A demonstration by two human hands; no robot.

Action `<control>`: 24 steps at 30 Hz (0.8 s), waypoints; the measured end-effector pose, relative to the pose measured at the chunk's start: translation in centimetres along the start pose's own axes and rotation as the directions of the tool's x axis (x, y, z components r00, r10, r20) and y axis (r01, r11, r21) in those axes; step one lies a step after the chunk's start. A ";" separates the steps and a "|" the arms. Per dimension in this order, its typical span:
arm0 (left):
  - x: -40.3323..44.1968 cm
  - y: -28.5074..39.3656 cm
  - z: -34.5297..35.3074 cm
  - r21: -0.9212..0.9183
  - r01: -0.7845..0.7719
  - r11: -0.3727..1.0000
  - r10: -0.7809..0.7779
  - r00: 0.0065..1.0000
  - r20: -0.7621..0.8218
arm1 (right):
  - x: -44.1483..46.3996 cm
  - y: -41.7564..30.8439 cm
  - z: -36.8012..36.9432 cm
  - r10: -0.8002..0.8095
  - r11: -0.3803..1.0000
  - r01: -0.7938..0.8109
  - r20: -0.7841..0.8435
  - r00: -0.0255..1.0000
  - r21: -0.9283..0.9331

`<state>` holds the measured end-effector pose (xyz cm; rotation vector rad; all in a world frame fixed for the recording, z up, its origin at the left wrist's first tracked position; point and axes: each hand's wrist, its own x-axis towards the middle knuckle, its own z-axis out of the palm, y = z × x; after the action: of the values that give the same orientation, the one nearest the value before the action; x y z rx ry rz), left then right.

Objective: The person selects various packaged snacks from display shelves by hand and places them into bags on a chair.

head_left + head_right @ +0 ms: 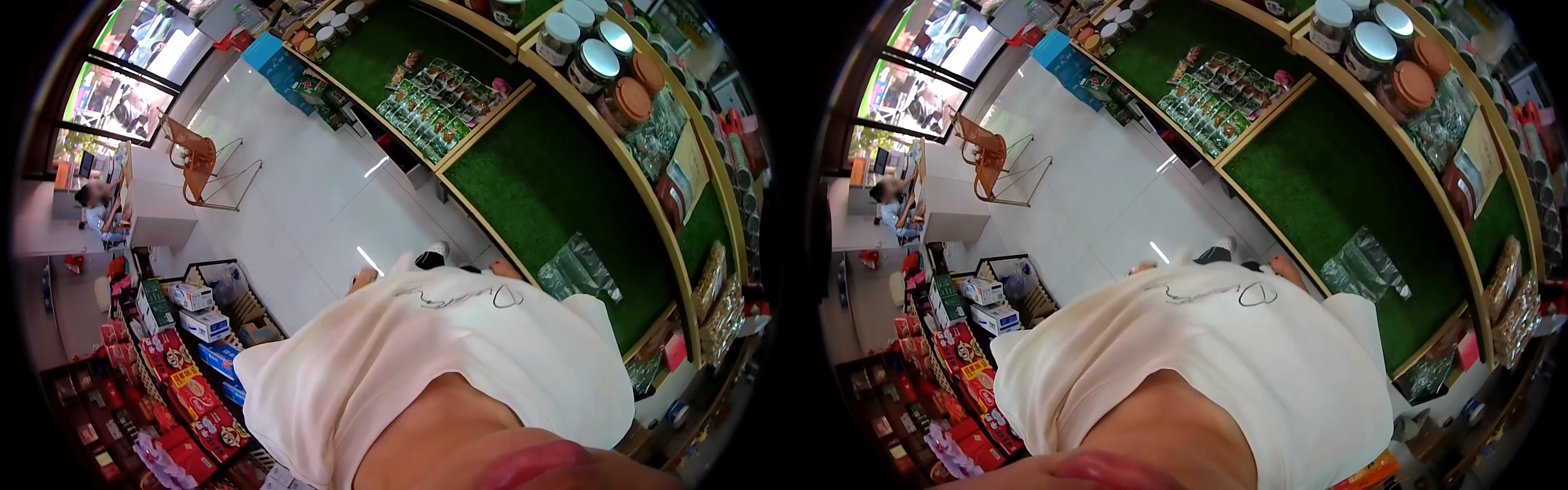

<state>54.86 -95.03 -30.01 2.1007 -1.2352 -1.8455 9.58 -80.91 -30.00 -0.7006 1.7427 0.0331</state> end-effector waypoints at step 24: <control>-11.1 -1.4 1.4 -0.398 0.013 0.917 -0.051 0.995 -0.086 | -1.1 -8.0 0.5 -0.060 0.993 0.056 -0.036 0.998 -0.101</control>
<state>54.92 -86.79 -22.37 1.9621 -0.7290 -1.7992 13.89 -86.79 -26.52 -0.8297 1.7669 0.0675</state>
